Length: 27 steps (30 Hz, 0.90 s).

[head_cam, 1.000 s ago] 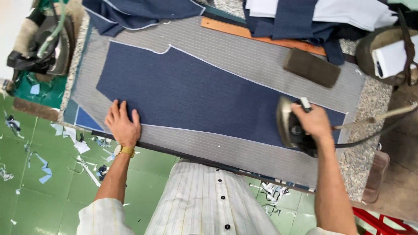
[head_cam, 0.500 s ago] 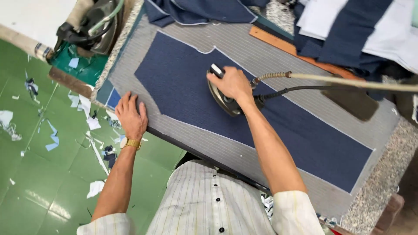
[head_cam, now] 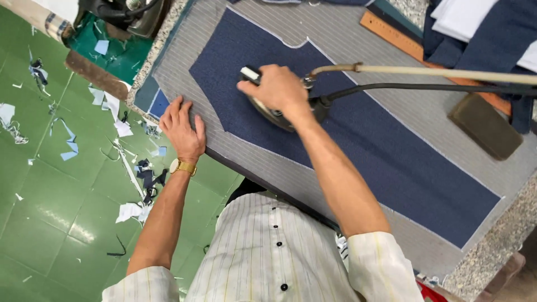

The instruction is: The person irons a piece of dark blue fabric on a work table using a steam iron. They move the iron back and forth across the fabric, occasionally adjusting its position with their left hand. The person also flips the fabric over to iron the other side.

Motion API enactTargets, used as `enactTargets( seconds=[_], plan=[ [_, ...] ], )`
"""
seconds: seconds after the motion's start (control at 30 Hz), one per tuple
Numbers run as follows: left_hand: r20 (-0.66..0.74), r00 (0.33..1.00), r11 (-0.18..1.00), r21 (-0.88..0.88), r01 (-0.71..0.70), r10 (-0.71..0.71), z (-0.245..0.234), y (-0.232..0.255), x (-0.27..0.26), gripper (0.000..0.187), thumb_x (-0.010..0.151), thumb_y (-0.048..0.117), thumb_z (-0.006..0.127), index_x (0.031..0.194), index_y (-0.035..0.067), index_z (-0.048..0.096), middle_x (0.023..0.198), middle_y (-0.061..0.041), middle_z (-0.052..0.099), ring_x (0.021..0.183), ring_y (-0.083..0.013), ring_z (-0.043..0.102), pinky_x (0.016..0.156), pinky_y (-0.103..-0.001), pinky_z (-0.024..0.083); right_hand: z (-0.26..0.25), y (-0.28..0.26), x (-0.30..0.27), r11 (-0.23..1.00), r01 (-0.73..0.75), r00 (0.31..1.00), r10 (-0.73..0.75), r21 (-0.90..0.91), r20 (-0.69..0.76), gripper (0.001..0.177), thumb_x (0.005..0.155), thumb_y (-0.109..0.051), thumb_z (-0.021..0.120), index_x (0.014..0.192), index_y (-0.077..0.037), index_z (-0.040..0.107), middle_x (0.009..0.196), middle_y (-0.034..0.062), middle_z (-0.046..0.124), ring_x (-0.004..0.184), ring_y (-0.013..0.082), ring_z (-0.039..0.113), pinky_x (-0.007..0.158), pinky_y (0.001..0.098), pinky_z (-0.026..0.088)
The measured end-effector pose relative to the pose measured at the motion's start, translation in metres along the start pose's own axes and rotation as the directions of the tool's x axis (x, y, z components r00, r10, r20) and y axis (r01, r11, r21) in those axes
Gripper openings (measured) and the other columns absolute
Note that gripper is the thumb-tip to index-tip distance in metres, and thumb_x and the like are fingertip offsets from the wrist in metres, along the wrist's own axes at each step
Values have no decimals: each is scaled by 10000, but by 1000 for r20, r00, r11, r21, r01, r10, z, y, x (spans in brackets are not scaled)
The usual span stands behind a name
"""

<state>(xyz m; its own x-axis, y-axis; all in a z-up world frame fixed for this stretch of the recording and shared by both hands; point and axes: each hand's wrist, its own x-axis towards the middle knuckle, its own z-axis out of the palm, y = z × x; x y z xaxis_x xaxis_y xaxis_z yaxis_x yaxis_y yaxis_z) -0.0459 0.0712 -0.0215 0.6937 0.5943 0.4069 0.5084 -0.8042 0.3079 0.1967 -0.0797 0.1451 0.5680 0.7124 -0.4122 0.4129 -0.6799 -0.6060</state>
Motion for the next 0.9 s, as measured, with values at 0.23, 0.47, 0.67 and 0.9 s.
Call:
enactTargets(
  seconds=[0.23, 0.47, 0.67, 0.9],
  plan=[
    [10, 999, 999, 26, -47, 46, 3, -5, -3, 337, 1025, 331, 535, 1306, 161, 610, 1451, -55, 526, 1331, -271, 447, 1094, -436, 242, 32, -26, -47, 998, 50, 989, -53, 23, 136, 494, 853, -474, 644, 1016, -23, 765, 819, 214, 752, 841, 389, 769, 682, 486, 608],
    [28, 990, 990, 27, -140, 139, -7, 0, -1, 354, 997, 212, 618, 1334, 103, 621, 1426, -140, 561, 1295, -352, 487, 1047, -489, 293, 36, 5, -98, 993, 71, 992, -80, 90, 94, 456, 865, -403, 646, 1050, 1, 749, 831, 206, 753, 815, 369, 772, 660, 472, 616],
    [23, 976, 976, -2, -216, 216, 7, 58, -10, 390, 1086, 316, 565, 1413, 105, 589, 1478, -170, 521, 1333, -387, 469, 1053, -506, 321, 7, 82, -154, 987, -42, 998, 48, 156, -36, 530, 891, -423, 613, 1159, 22, 722, 953, 249, 762, 926, 402, 765, 763, 520, 620],
    [57, 935, 936, -17, -351, 351, 32, 114, -21, 388, 1085, 307, 590, 1359, 33, 617, 1466, -239, 522, 1296, -445, 497, 1022, -525, 351, -77, 187, -265, 874, -400, 860, 463, 277, -216, 541, 898, -443, 619, 1148, 23, 731, 980, 275, 757, 991, 458, 732, 840, 570, 582]
  ],
)
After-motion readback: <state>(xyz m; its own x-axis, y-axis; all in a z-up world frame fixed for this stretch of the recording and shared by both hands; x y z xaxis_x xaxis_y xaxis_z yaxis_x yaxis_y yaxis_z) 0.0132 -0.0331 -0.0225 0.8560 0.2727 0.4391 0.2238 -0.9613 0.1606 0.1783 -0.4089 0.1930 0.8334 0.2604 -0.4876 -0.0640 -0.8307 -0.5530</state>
